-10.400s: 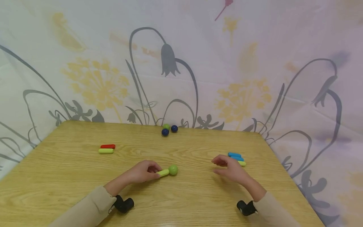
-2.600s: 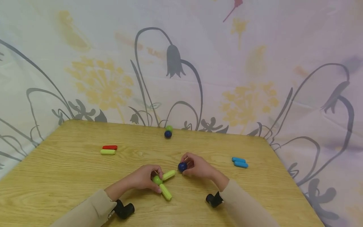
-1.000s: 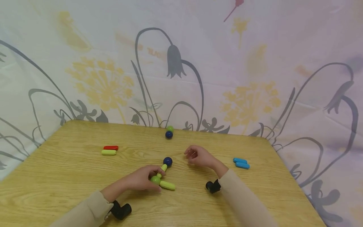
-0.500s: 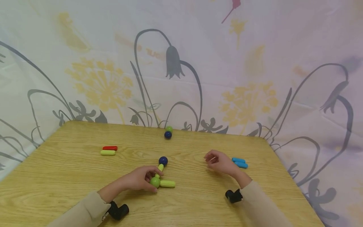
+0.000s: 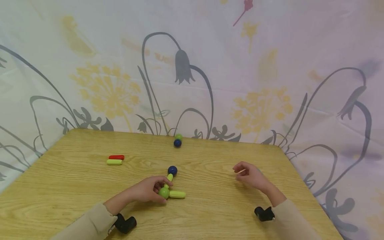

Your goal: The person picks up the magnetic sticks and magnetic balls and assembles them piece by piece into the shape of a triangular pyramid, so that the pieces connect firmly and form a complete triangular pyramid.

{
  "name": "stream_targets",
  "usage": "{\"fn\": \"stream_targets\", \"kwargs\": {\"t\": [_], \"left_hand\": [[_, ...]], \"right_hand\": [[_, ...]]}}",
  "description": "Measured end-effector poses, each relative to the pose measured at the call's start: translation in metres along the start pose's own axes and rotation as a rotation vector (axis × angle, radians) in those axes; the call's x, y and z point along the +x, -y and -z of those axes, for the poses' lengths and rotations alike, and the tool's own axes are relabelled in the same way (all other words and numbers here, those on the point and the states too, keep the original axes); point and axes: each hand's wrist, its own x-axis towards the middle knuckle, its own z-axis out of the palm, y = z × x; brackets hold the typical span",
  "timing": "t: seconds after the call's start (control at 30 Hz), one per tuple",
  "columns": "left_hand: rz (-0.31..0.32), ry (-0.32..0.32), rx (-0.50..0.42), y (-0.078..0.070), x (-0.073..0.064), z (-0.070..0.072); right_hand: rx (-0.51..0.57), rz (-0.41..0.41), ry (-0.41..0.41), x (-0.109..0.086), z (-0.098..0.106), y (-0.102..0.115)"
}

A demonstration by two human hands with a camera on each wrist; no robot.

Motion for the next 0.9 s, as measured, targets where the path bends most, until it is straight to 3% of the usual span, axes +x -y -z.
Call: {"fn": "stream_targets", "kwargs": {"t": [0.3,0.9], "left_hand": [[0.009,-0.002,-0.005,0.0,0.0,0.0],[0.0,-0.001,-0.013,0.002,0.001,0.0]], "right_hand": [[-0.015,-0.007,-0.062,-0.015,0.008,-0.012],[-0.086,-0.138,-0.188,-0.034,0.027,-0.023]]}}
